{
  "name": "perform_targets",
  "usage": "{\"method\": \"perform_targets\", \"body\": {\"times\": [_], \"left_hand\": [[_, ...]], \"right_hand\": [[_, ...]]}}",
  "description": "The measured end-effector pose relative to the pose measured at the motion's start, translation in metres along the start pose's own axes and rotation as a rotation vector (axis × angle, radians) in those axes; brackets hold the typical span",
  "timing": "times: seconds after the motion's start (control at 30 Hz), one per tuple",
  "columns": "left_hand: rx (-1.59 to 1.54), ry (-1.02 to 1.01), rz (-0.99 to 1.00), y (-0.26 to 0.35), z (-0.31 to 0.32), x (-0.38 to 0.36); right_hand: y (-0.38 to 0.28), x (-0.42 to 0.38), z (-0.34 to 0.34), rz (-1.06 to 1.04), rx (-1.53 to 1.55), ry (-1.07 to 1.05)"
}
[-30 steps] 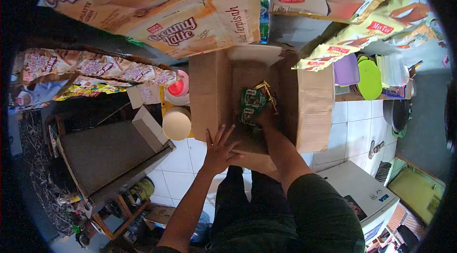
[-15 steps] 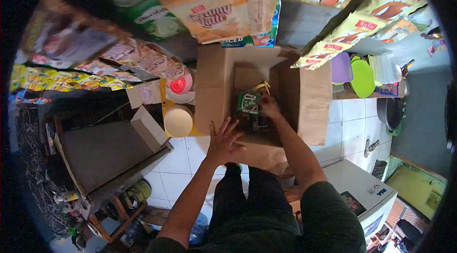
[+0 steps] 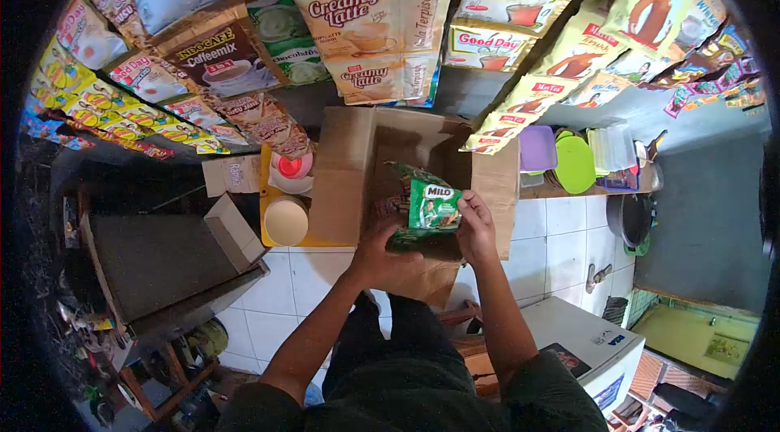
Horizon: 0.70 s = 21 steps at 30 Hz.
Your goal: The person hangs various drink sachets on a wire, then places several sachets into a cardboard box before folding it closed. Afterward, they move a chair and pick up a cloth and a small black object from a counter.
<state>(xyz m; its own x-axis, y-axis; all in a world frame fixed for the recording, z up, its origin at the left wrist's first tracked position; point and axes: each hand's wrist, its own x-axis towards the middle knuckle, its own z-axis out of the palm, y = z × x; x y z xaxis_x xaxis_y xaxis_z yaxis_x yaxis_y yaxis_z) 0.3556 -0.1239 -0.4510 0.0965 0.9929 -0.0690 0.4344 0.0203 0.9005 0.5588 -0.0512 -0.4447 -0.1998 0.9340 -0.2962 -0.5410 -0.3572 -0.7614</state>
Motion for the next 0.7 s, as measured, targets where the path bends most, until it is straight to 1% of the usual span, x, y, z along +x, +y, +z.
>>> {"method": "perform_targets", "body": {"times": [0.07, 0.1, 0.17, 0.2, 0.27, 0.3, 0.33, 0.37, 0.4, 0.43, 0.47, 0.5, 0.57, 0.6, 0.63, 0.67, 0.7], "left_hand": [[0.050, 0.008, 0.256, -0.018, 0.015, 0.005], [0.048, 0.017, 0.261, -0.022, 0.023, 0.001], [-0.186, -0.085, -0.157, -0.023, 0.036, -0.009], [-0.189, -0.078, -0.150, -0.013, 0.037, -0.009], [-0.190, -0.051, 0.096, 0.019, 0.030, -0.013], [-0.192, -0.044, 0.095, 0.031, 0.029, -0.018], [-0.214, -0.081, 0.045, 0.040, 0.027, -0.023], [-0.232, -0.115, -0.003, 0.045, 0.026, -0.024], [-0.226, -0.101, -0.001, 0.044, 0.026, -0.025], [-0.227, -0.156, -0.055, 0.042, 0.027, -0.028], [-0.229, -0.213, -0.111, 0.040, 0.029, -0.031], [-0.227, -0.205, -0.115, 0.036, 0.030, -0.033], [-0.071, -0.283, -0.133, 0.028, 0.035, -0.037], [-0.073, -0.281, -0.135, 0.034, 0.032, -0.036], [-0.083, -0.335, -0.191, 0.044, 0.027, -0.034], [-0.094, -0.389, -0.248, 0.049, 0.024, -0.034], [-0.096, -0.390, -0.250, 0.043, 0.026, -0.034]], "right_hand": [[-0.023, -0.006, 0.010, 0.063, 0.118, -0.033], [-0.028, -0.007, 0.010, 0.060, 0.112, -0.040], [-0.036, -0.010, 0.009, 0.068, 0.157, -0.007], [-0.036, -0.008, 0.001, 0.070, 0.145, 0.003], [-0.044, -0.008, -0.003, 0.088, 0.167, 0.004], [-0.048, -0.009, -0.004, 0.113, 0.196, 0.009], [-0.053, -0.013, -0.002, 0.137, 0.272, 0.019], [-0.056, -0.012, -0.004, 0.138, 0.270, 0.003], [-0.059, -0.013, -0.005, 0.111, 0.303, -0.032], [-0.062, -0.014, -0.006, 0.087, 0.338, -0.063], [-0.065, -0.018, -0.007, 0.065, 0.319, -0.030], [-0.072, -0.020, -0.004, 0.072, 0.320, -0.036], [-0.087, -0.021, -0.002, 0.299, 0.402, -0.048], [-0.091, -0.022, 0.002, 0.339, 0.351, 0.034], [-0.087, -0.022, -0.006, 0.341, 0.349, 0.036], [-0.080, -0.023, -0.018, 0.338, 0.262, 0.019], [-0.081, -0.023, -0.016, 0.334, 0.175, 0.000]]}}
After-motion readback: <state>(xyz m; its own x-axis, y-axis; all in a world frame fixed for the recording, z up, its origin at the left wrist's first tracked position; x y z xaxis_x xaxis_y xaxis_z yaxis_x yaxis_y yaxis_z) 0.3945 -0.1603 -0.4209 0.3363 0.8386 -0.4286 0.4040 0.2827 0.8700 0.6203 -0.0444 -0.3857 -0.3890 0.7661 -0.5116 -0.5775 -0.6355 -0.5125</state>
